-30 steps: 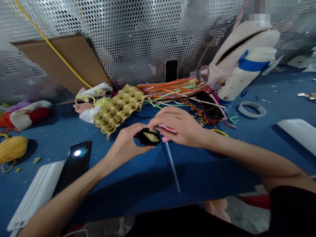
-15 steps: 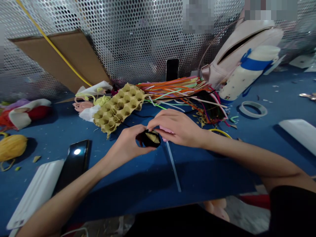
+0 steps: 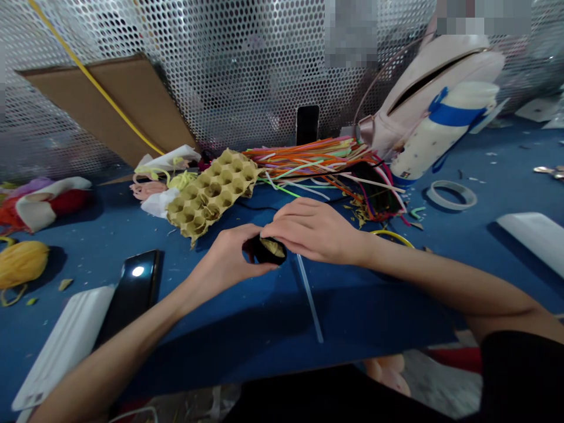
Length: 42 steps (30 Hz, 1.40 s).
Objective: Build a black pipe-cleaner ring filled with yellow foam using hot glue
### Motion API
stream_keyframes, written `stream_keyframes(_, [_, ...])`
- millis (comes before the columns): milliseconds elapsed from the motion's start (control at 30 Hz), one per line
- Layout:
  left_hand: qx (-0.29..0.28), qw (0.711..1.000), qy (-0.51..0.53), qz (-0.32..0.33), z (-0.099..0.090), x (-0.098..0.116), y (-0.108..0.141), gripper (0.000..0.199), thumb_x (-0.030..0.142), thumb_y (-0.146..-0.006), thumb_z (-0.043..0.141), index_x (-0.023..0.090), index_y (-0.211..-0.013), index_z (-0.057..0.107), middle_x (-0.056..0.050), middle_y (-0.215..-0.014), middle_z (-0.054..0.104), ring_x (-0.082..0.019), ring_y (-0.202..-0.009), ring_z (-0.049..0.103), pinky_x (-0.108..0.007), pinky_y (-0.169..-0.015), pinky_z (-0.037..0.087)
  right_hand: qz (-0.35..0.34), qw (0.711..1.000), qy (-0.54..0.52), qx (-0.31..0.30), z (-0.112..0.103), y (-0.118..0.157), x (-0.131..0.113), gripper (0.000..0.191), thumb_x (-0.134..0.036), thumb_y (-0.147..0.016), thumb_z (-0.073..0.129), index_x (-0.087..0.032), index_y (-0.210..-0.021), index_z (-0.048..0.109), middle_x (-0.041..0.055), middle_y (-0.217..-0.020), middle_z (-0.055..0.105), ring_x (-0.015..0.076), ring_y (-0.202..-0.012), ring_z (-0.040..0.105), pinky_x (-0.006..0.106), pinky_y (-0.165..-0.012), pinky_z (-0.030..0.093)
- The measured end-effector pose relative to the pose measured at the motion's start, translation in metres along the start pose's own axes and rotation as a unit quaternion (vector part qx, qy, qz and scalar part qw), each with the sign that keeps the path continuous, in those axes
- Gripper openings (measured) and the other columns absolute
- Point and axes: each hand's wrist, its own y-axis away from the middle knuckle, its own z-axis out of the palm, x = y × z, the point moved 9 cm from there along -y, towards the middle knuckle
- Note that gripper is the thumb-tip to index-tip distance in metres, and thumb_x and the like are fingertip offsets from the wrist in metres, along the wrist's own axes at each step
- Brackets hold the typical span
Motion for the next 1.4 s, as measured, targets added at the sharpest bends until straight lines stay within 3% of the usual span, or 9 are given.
stream_keyframes(400, [-0.01,0.999,-0.04,-0.022,0.0016,0.0001,-0.0004,0.032,0.038,-0.074,0.084,0.018,-0.098,0.074,-0.002,-0.089,0.075,-0.017,-0.076,0.067,-0.027,-0.066,0.051,-0.031,0.999,-0.006,0.016,0.0003,-0.0006,-0.0051,0.028,-0.018,-0.11,0.04,-0.01,-0.124,0.063,0.012,-0.106,0.077,0.0209,-0.104,0.069,0.035,-0.089,0.051])
stream_keyframes(700, [-0.02,0.998,-0.044,-0.032,0.0035,-0.0035,0.001,0.032,0.036,-0.077,0.082,0.017,-0.102,0.074,-0.005,-0.094,0.075,-0.018,-0.08,0.067,-0.029,-0.069,0.053,-0.01,1.0,-0.026,0.01,0.0038,0.0011,-0.0008,0.028,-0.017,-0.11,0.042,-0.012,-0.129,0.062,0.0115,-0.108,0.078,0.0203,-0.106,0.07,0.035,-0.092,0.054])
stream_keyframes(1400, [0.004,1.0,-0.026,-0.003,0.0006,-0.0031,0.0028,0.039,0.038,-0.079,0.084,0.019,-0.111,0.074,-0.005,-0.099,0.078,-0.021,-0.087,0.072,-0.033,-0.078,0.057,-0.001,0.999,-0.042,0.013,-0.0027,-0.0011,0.0002,0.029,-0.013,-0.107,0.046,-0.009,-0.133,0.06,0.013,-0.113,0.077,0.0215,-0.11,0.069,0.037,-0.094,0.055])
